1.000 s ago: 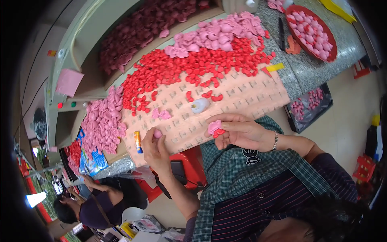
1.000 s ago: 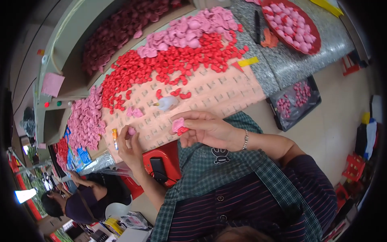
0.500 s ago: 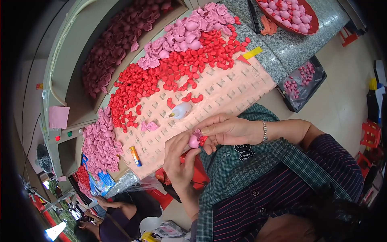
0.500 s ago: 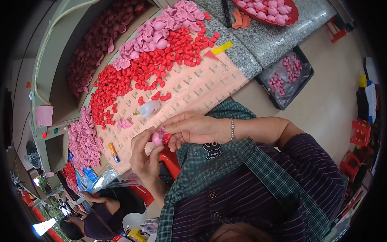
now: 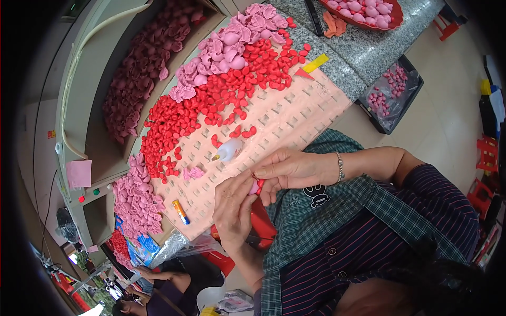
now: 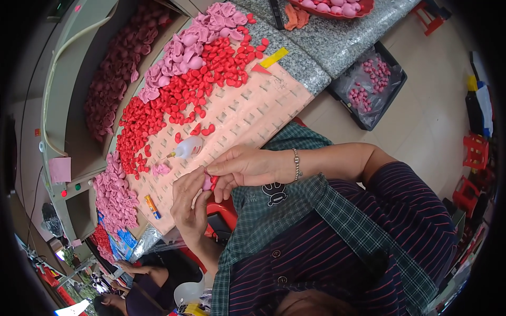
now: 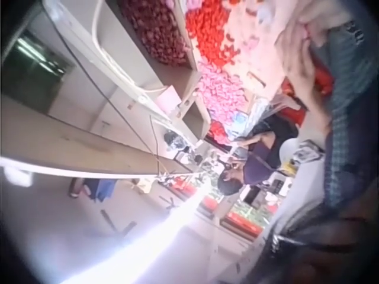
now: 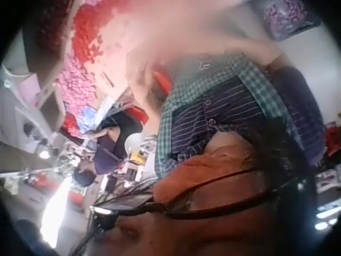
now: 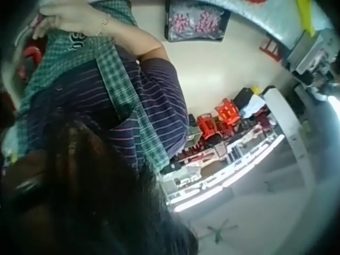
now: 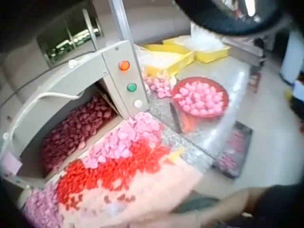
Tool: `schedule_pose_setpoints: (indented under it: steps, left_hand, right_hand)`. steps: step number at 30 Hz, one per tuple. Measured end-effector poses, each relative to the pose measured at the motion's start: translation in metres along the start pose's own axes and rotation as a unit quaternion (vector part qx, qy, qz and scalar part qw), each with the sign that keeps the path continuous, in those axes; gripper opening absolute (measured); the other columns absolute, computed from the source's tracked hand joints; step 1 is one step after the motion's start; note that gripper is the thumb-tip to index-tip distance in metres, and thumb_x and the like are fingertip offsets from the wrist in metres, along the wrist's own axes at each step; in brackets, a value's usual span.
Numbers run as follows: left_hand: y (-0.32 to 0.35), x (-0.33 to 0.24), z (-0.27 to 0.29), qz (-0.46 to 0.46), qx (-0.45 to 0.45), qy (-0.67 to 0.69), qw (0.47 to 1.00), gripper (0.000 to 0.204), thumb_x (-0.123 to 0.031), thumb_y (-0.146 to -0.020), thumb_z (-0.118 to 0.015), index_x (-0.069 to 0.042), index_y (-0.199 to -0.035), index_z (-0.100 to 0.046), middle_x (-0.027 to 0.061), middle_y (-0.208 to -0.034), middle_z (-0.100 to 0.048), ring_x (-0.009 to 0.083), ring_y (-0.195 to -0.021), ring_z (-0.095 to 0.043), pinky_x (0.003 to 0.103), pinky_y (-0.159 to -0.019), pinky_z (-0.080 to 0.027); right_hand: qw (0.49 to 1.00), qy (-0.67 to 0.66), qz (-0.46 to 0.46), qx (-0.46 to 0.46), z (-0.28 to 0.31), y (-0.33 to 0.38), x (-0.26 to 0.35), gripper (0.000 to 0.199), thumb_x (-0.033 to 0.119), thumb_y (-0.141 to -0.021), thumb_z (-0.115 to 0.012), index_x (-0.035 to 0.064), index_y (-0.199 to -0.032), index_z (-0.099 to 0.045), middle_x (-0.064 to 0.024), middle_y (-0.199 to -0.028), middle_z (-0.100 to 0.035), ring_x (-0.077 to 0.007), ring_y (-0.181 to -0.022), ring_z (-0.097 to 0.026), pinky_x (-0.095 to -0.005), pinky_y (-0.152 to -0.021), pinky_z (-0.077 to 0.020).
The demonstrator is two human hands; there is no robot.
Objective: Applying glue to small pink components and joining them as part of a factory assembly line.
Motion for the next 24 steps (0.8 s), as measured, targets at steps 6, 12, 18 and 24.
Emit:
schedule_pose_setpoints:
  steps: [6,12,18,24]
  left_hand:
    - [0.002,0.004,0.003,0.013,-0.001,0.018,1.000,0.035,0.008,-0.079,-0.068,0.002,-0.113,-0.068,0.0186,-0.117,-0.068,0.0321,-0.110,-0.062,0.040,-0.095,-0.048]
    - [0.019,0.024,0.004,0.118,-0.083,0.142,0.979,0.032,0.004,-0.084,-0.069,0.004,-0.116,-0.065,0.0239,-0.117,-0.066,0.0320,-0.111,-0.061,0.039,-0.097,-0.047]
    - [0.013,0.014,0.005,0.038,-0.049,0.094,0.994,0.031,0.001,-0.083,-0.071,0.005,-0.113,-0.066,0.0244,-0.117,-0.066,0.0321,-0.111,-0.060,0.041,-0.097,-0.047]
    - [0.010,0.012,0.008,0.054,-0.074,0.078,0.993,0.022,0.008,-0.075,-0.072,0.005,-0.096,-0.071,0.0209,-0.113,-0.070,0.0328,-0.105,-0.062,0.041,-0.093,-0.049]
  right_hand:
    - [0.999,0.005,0.000,0.037,-0.009,0.000,0.003,0.029,0.014,-0.102,-0.052,-0.0063,-0.122,-0.058,-0.0196,-0.111,-0.067,-0.0304,-0.098,-0.071,-0.0360,-0.084,-0.0576]
    - [0.997,0.066,0.001,0.028,-0.011,-0.001,0.001,0.037,0.011,-0.101,-0.053,-0.0060,-0.135,-0.051,-0.0176,-0.121,-0.064,-0.0297,-0.097,-0.071,-0.0379,-0.084,-0.0590]
    - [0.995,0.098,0.015,0.017,-0.013,0.001,0.005,0.037,0.009,-0.101,-0.053,-0.0064,-0.135,-0.051,-0.0176,-0.115,-0.067,-0.0289,-0.096,-0.071,-0.0372,-0.083,-0.0594]
    - [0.996,0.084,0.015,0.016,-0.012,-0.001,0.004,0.037,0.010,-0.101,-0.054,-0.0061,-0.134,-0.052,-0.0190,-0.111,-0.068,-0.0283,-0.095,-0.072,-0.0358,-0.081,-0.0595]
Point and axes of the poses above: each hand's wrist, its own y-axis away from the middle knuckle, its own z-axis out of the back of the hand, x = y × z, the point moved 8 cm from there along -y, towards the middle knuckle
